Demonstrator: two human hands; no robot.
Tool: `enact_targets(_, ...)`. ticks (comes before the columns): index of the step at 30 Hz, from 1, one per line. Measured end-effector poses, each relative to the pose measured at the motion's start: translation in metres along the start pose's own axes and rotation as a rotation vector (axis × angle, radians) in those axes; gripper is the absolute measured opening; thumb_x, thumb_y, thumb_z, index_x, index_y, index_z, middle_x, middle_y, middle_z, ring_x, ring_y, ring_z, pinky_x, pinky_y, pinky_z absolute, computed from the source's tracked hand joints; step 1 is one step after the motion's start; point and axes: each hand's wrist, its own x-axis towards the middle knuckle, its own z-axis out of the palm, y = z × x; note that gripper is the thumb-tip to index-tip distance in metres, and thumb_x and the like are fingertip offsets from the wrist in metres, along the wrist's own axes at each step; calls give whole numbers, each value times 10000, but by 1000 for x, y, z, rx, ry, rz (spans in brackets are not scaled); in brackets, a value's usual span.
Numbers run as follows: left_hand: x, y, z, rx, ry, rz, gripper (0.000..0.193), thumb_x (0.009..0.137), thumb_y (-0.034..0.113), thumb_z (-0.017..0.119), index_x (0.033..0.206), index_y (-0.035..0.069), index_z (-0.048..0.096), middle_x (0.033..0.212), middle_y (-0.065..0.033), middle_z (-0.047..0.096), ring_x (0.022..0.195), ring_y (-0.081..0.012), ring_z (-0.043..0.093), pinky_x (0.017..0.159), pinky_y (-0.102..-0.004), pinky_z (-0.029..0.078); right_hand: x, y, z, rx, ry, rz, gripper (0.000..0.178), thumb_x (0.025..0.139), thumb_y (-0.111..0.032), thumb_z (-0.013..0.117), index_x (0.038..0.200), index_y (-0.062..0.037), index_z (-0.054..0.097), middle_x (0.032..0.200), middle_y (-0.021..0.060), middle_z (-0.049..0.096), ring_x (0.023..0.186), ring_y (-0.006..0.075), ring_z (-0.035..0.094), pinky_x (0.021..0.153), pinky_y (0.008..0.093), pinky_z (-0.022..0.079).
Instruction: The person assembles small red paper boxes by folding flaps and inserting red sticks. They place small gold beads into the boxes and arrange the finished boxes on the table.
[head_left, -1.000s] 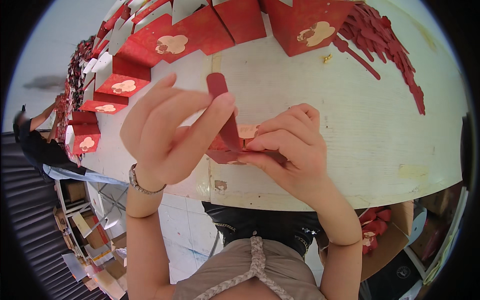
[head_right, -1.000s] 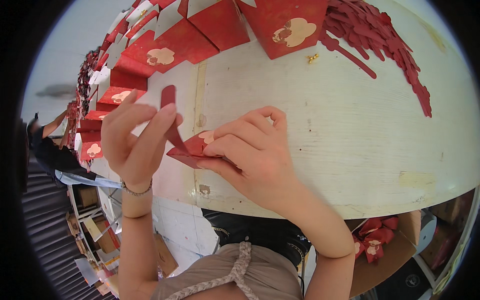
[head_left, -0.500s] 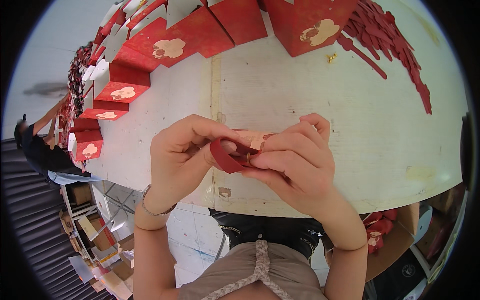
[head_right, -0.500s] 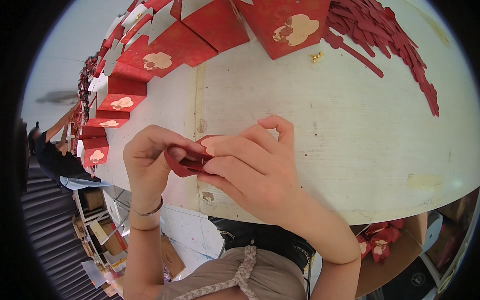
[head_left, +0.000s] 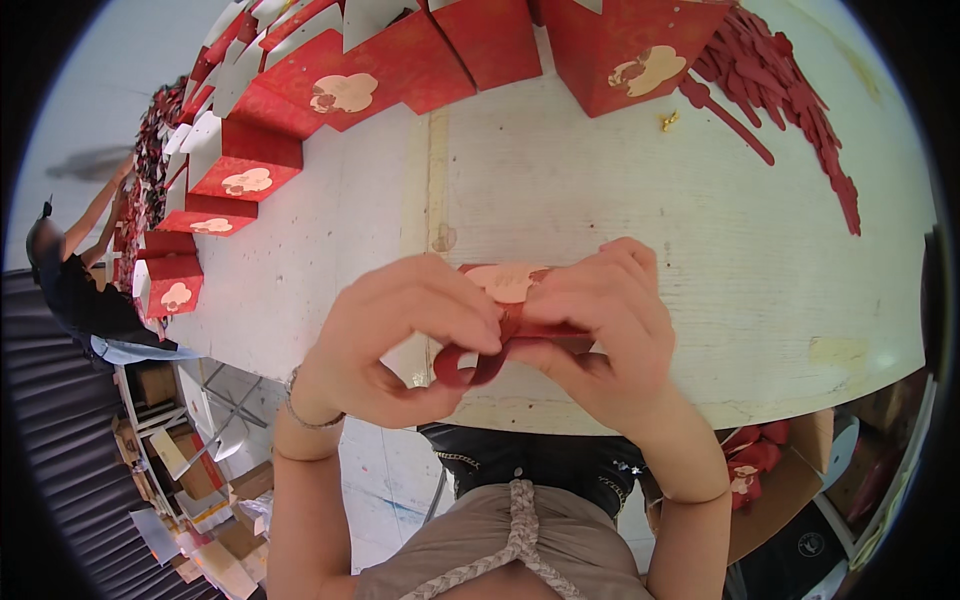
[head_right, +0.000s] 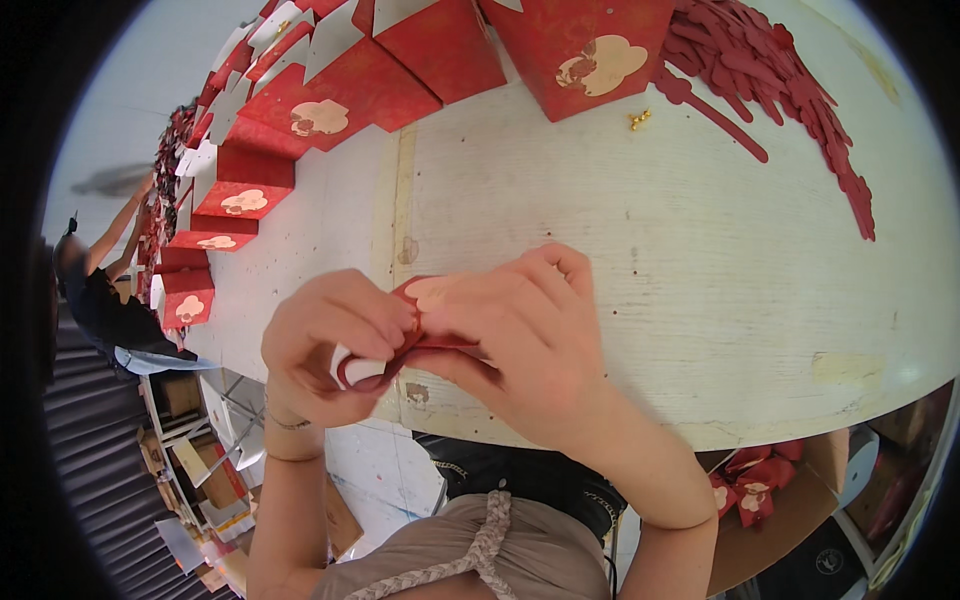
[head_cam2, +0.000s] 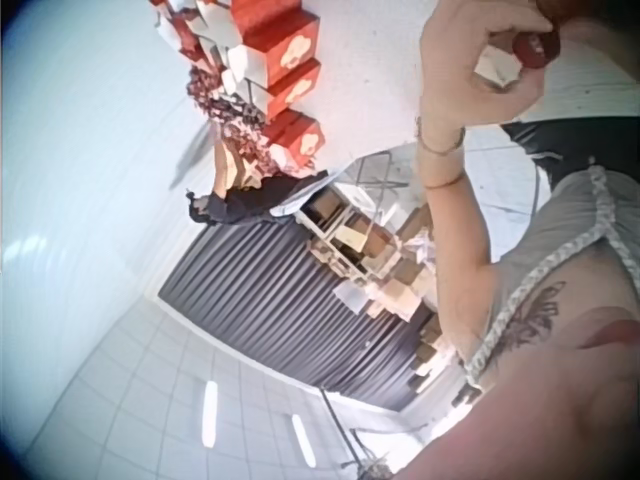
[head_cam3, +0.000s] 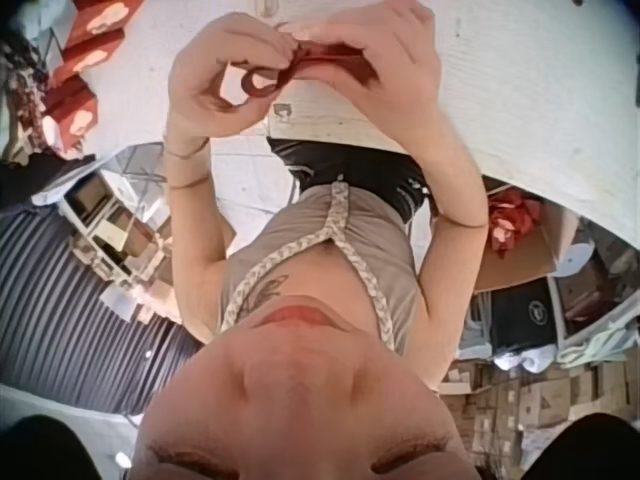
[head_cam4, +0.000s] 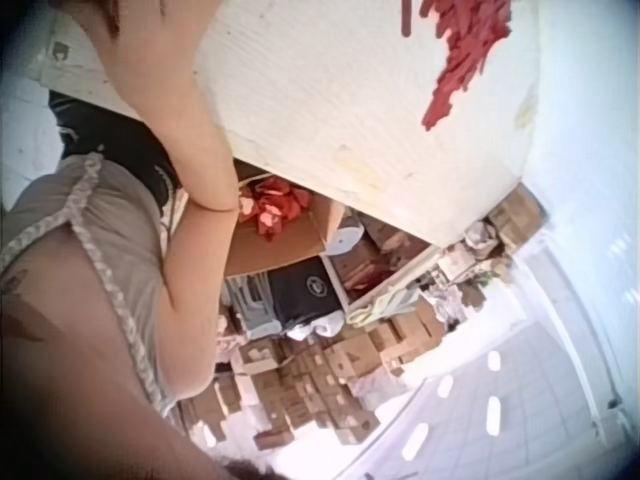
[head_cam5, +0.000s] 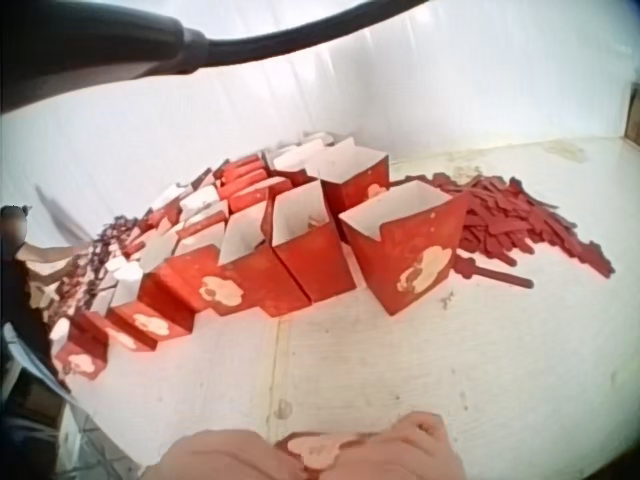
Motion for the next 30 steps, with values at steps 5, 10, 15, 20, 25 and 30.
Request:
enact_targets(5,-9,-6,6,-45,62,-33,282,590,-112,631,842,14,647,879,-109,614,803,-213,616,711,-300,511,4,-2,-4,-10,-91,-81,237,606,-180,781,779,-100,639,934,-9,667,740,145,556,722,308,334)
enact_targets(10,2,0,7,169,23,6,378,559,-97,667,918,19,681,981,-112,594,883,-210,602,737,-299,498,2,1,-3,-5,-79,-148,229,609,-155,771,778,-79,637,900,15,655,724,162,561,695,310,344)
enact_targets(15,0,3,11,267,76,75,354,546,-97,718,877,21,671,972,-108,583,877,-197,603,750,-293,517,3,0,-5,-11,-80,-157,244,596,-147,775,785,-77,639,889,18,651,717,170,553,693,309,350)
enact_targets(20,-4,2,11,271,87,45,307,549,-117,719,814,19,643,972,-106,580,868,-187,608,744,-284,542,3,-1,-5,-19,-73,-128,273,579,-133,791,797,-85,633,909,7,662,705,171,532,692,308,356)
enact_targets(25,-9,-2,12,181,103,-14,320,568,-96,725,858,15,649,990,-88,581,871,-180,604,676,-266,528,0,-1,-2,63,-101,-40,283,583,-111,806,792,-104,615,935,-1,677,701,172,520,698,296,365)
enact_targets(30,-14,-4,16,137,151,-40,314,596,-87,717,886,9,647,1010,-74,573,867,-155,596,618,-237,517,0,-6,-2,170,-144,87,283,602,-70,814,784,-118,602,893,-11,673,706,172,520,715,293,376)
